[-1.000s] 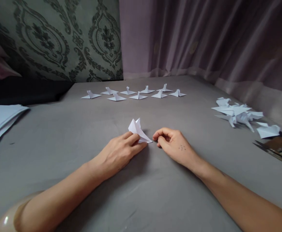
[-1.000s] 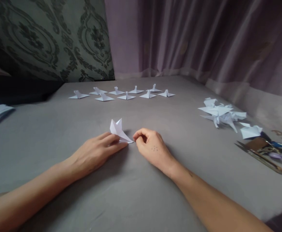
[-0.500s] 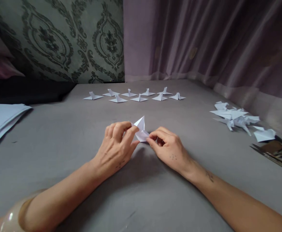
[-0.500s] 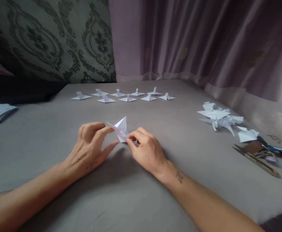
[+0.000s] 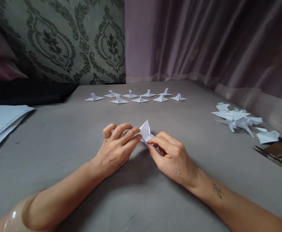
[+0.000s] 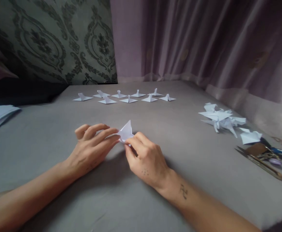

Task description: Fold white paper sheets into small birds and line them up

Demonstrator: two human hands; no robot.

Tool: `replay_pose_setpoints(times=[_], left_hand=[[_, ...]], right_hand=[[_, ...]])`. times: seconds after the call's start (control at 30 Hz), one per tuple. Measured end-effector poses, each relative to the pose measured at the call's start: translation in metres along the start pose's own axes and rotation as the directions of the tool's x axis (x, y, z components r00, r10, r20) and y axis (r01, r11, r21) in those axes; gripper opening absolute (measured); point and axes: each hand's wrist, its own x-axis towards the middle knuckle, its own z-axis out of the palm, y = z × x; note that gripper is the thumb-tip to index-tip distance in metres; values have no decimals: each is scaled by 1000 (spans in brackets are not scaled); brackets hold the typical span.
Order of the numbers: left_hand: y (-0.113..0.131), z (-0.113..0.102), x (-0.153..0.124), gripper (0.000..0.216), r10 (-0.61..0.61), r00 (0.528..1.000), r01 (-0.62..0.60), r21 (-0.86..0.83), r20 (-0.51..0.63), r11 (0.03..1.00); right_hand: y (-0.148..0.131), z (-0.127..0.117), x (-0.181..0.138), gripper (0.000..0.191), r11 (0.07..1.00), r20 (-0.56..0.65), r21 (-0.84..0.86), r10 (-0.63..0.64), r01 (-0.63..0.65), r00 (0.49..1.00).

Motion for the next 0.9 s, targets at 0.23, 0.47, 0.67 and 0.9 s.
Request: replay_pose_setpoints(times=[0.23, 0.47, 0.67, 0.9], left_hand=[[2, 1, 5, 23, 34, 999, -36, -140, -16, 989], [4, 4, 7, 20, -66, 997, 79, -378, 46, 923], [-2, -1, 15, 22, -626, 722, 607, -702, 294, 371], [-18, 9, 13, 33, -743, 450, 448, -845, 495, -291]], right_hand=[[-5, -6, 6, 11, 938, 37, 300, 171, -174, 985], [-1, -18, 15, 19, 800, 130, 519, 275, -302, 953], [32, -23, 22, 34, 697, 36, 606, 458, -384, 888], [51, -6, 24, 35, 799, 77, 471, 384, -373, 920]])
